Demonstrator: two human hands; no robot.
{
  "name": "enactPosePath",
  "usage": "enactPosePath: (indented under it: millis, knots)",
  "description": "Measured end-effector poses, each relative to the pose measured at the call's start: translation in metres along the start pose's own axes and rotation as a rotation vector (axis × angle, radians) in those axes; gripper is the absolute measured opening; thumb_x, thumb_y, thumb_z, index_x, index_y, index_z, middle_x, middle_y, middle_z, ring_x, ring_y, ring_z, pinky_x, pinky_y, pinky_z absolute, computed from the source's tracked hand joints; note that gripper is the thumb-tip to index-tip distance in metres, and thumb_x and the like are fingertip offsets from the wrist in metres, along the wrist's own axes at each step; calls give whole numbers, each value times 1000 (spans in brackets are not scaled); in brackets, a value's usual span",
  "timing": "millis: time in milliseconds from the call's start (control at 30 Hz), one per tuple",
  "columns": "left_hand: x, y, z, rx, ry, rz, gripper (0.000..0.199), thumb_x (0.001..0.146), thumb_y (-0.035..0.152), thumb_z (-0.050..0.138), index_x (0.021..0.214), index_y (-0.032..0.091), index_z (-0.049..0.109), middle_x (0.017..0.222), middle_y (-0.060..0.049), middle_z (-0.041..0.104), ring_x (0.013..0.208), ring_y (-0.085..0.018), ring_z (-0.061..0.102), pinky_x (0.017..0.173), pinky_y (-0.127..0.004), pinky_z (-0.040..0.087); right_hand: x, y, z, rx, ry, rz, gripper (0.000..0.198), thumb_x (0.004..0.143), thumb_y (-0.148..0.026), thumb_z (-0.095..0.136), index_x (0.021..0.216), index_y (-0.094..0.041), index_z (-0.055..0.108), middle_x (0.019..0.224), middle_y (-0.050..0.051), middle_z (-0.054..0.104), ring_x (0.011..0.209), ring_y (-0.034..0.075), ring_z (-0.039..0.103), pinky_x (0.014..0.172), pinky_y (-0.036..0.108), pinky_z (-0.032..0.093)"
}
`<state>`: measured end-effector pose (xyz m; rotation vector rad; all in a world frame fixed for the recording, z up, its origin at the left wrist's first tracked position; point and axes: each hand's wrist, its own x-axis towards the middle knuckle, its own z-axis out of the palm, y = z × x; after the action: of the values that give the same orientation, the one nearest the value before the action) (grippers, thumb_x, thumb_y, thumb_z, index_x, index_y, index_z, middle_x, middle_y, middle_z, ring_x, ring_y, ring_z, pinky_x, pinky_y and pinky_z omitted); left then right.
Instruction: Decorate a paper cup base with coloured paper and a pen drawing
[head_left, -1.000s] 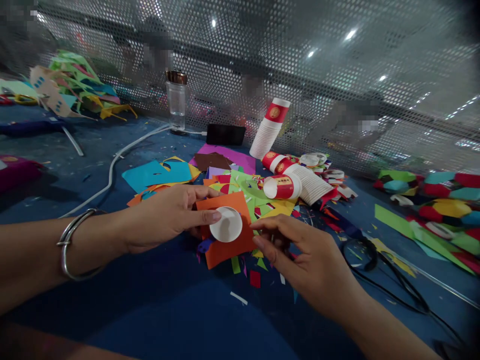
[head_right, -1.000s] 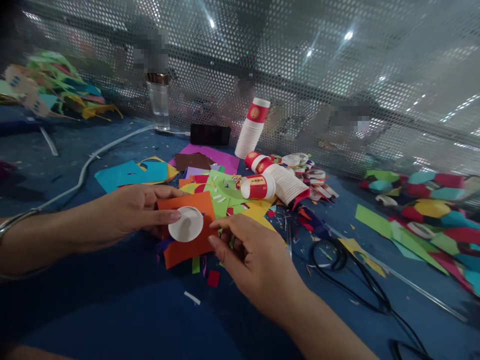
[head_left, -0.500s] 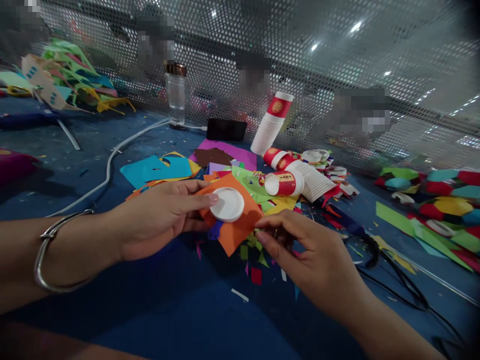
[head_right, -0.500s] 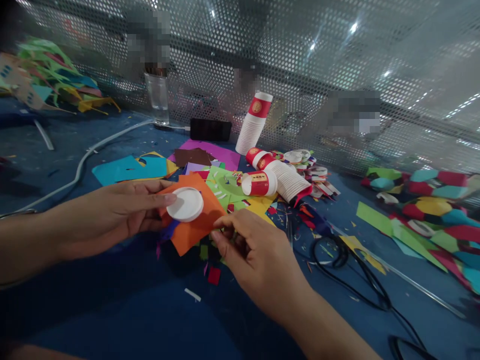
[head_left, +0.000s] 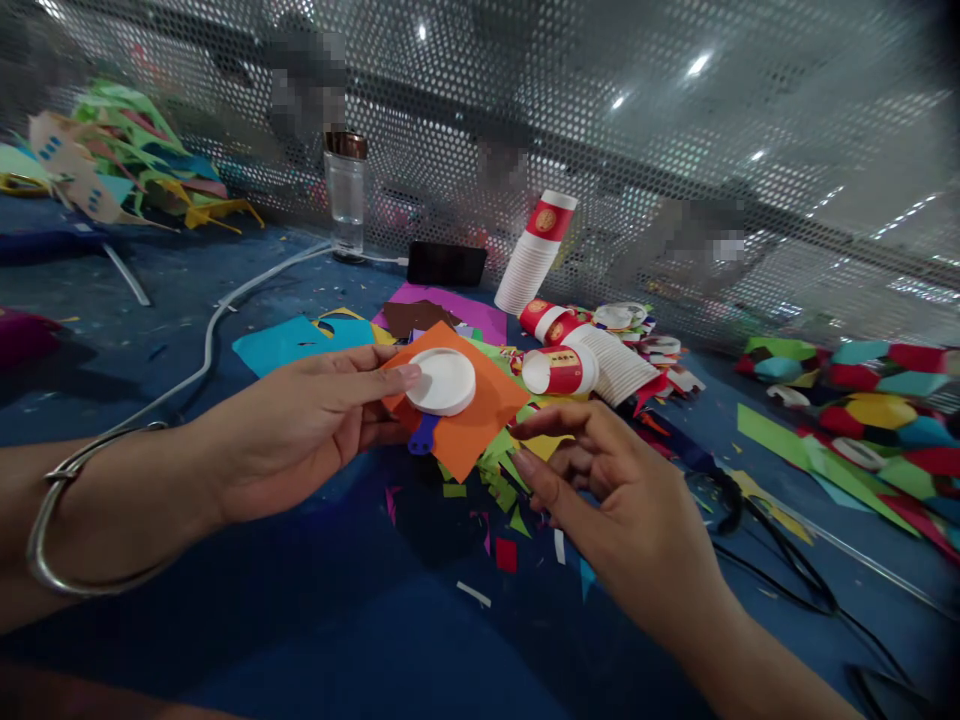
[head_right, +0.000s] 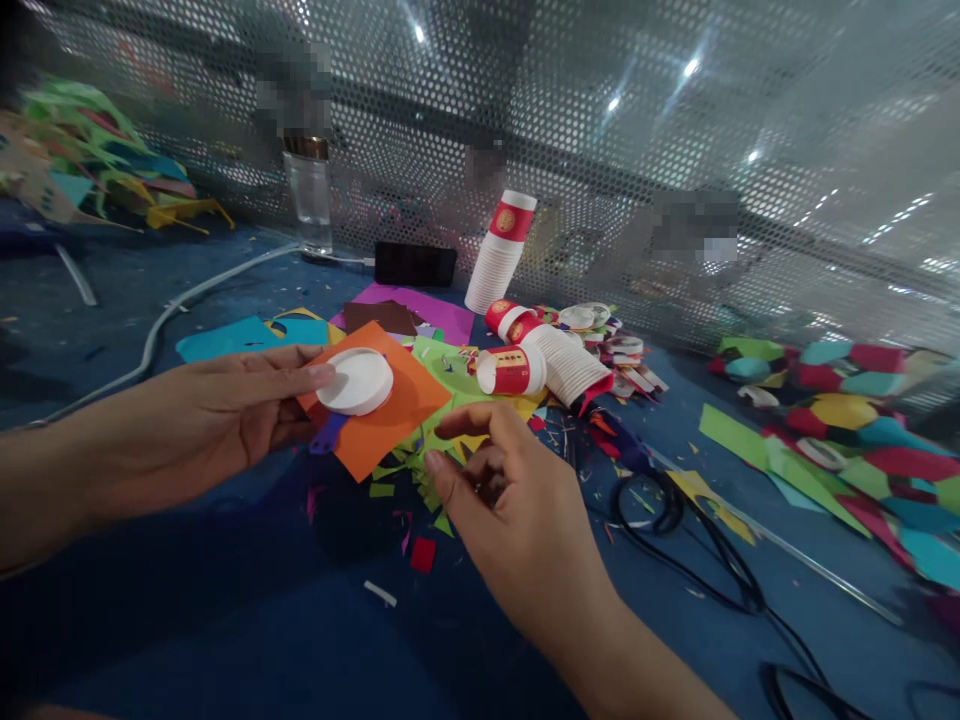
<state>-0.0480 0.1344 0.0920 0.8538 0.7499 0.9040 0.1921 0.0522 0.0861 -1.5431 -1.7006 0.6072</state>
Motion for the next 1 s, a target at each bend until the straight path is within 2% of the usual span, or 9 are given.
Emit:
enactPosePath:
  millis: [133,200,300,467,567,733,800,900,1000]
  knots:
    - [-4,2,5,-32,46,-13,8,90,13,77,95,18,80,98,-2,77,81,-13,73,69,-21,62,5,-3,8,317,-9,65,43,94,-39,76,127,-31,50,126,5,69,66,12,68,50,28,53]
    - [-5,0,6,-46,29,-25,13,88,14,80,101,18,80,104,-4,78,84,-14,73,72,-21,63,7,-5,12,467,-72,94,54,93,-37,77,135,-32,44,122,5,71,72,15,72,52,27,56]
    - [-5,-2,8,-80,4,-29,18,85,16,84,103,17,79,105,-4,78,87,-15,73,74,-22,63,10,-5,16,591,-127,119,53,95,-35,76,136,-29,45,107,3,77,84,18,75,65,29,60]
    - [1,16,9,-65,142,29,7,95,8,71,94,15,74,88,1,76,77,-10,68,70,-21,57,13,4,11,479,-55,144,28,96,-33,73,119,-22,60,83,-2,72,70,13,70,62,25,59]
    - [5,33,4,-12,236,106,9,100,9,67,94,14,71,81,5,74,72,-4,61,70,-15,50,15,6,7,370,-92,149,21,98,-33,69,112,-18,65,87,3,75,70,13,70,61,25,60]
    - [6,37,-3,27,170,130,6,96,19,77,96,17,71,86,8,75,83,-5,62,78,-15,50,15,1,1,240,-84,139,24,99,-38,67,112,-18,67,109,10,78,65,12,72,53,25,58]
    - [3,28,-2,29,154,91,7,94,17,78,92,17,72,82,6,74,77,-7,61,73,-18,52,13,0,-3,179,12,96,23,99,-39,67,111,-19,68,102,7,78,62,11,70,53,24,58]
    - [-4,11,4,28,19,23,6,95,24,78,96,19,75,90,3,75,82,-11,64,75,-21,55,11,1,-9,119,146,61,24,100,-41,68,111,-21,70,76,0,73,58,12,67,55,23,58]
    - [-13,-5,10,65,-72,-57,18,91,34,83,103,22,78,107,1,78,94,-14,65,79,-21,56,11,3,-12,198,157,60,30,101,-49,66,112,-21,70,87,1,74,60,11,68,53,23,58]
